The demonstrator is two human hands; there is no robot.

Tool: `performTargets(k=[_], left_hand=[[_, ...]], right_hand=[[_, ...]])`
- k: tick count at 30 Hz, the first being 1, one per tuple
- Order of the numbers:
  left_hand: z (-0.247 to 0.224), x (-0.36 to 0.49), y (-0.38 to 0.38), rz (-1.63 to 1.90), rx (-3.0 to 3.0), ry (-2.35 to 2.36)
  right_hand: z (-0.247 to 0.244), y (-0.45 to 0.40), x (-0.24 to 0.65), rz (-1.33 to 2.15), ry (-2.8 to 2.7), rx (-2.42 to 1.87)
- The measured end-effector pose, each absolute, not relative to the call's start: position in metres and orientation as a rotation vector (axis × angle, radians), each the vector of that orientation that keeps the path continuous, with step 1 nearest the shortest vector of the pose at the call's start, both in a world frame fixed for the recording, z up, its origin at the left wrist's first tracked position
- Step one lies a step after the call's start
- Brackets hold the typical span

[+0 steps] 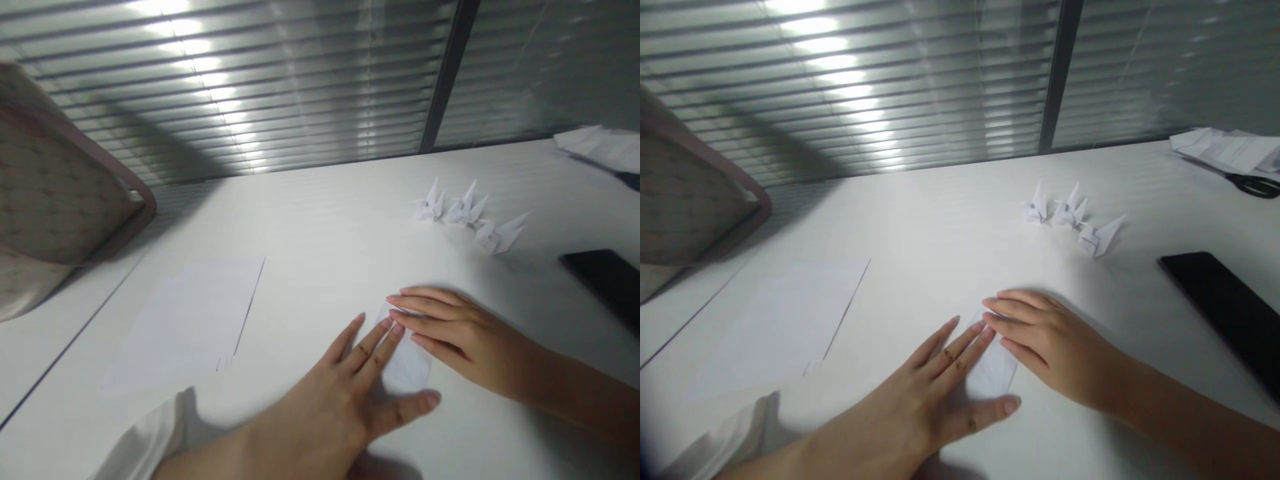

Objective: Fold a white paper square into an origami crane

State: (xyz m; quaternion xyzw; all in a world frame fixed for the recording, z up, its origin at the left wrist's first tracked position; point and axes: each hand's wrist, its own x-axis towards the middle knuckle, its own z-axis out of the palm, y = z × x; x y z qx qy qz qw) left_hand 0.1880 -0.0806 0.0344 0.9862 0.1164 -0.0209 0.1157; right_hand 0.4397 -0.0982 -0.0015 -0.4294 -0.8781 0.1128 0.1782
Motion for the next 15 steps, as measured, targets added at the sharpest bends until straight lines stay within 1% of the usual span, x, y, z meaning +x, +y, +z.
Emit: performTargets(k=[9, 15], left_hand=[[0.0359, 0.189, -0.0837, -0.032, 2.841, 0.314], [0.0391, 0.1954, -0.0834, -0.193, 2.853, 0.2]], right_hand=[[-0.0026, -0.0981, 0.4396, 0.337, -2.429, -1.196], [-0.0021, -0.0985, 0.4396, 0.299, -2.45, -1.182]])
